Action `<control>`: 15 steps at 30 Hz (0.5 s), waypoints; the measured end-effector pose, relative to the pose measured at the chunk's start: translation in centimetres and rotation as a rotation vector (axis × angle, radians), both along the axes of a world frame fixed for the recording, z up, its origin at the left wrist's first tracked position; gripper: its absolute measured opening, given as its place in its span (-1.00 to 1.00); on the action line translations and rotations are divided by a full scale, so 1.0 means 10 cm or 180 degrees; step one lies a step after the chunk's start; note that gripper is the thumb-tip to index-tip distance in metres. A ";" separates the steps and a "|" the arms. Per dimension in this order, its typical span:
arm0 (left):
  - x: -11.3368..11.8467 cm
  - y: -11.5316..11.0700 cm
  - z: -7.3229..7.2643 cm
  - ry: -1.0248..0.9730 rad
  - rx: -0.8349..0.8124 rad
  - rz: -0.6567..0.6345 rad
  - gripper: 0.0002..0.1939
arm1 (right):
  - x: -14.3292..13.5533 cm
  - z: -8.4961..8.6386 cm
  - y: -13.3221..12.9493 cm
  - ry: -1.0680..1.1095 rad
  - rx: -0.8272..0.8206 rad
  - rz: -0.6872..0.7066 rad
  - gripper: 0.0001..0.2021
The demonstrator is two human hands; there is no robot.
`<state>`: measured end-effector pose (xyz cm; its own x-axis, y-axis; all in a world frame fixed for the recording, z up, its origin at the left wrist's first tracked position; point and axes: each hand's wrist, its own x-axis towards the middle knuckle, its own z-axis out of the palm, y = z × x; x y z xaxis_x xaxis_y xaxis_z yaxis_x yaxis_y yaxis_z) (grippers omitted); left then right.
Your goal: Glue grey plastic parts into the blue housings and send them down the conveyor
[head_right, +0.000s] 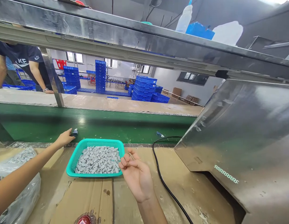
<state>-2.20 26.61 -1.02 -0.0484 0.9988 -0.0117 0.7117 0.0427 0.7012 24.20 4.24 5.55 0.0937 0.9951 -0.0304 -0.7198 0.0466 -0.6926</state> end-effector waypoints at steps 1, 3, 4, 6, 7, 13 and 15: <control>0.00 -0.07 0.01 0.0022 0.0008 -0.0048 -0.61 | 0.00 -0.03 0.01 -0.0253 0.0022 -0.0008 -0.79; 0.02 -0.27 0.07 0.0022 0.0085 -0.0201 -0.52 | -0.01 -0.10 0.05 -0.0921 0.0044 -0.0029 -0.84; 0.04 -0.40 0.11 -0.0003 0.0160 -0.0330 -0.49 | -0.02 -0.14 0.08 -0.1222 0.0042 -0.0031 -0.85; 0.11 -0.68 0.18 -0.0086 0.0379 -0.0685 -0.49 | -0.05 -0.24 0.16 -0.1552 0.0030 0.0010 -0.87; 0.16 -0.82 0.21 -0.0127 0.0488 -0.0886 -0.52 | -0.07 -0.28 0.21 -0.1549 0.0022 0.0057 -0.87; 0.42 -1.28 0.11 -0.0369 0.1157 -0.1851 -0.70 | -0.08 -0.46 0.44 -0.0745 0.0135 0.0073 -0.83; 0.44 -1.30 0.06 -0.0377 0.1229 -0.1763 -0.72 | -0.04 -0.49 0.46 -0.0505 0.0169 0.0039 -0.81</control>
<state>2.19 13.64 -0.46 0.4503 0.8096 0.3764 0.4741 -0.5741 0.6676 23.78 8.80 0.69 0.0809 0.9961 0.0364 -0.6024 0.0780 -0.7944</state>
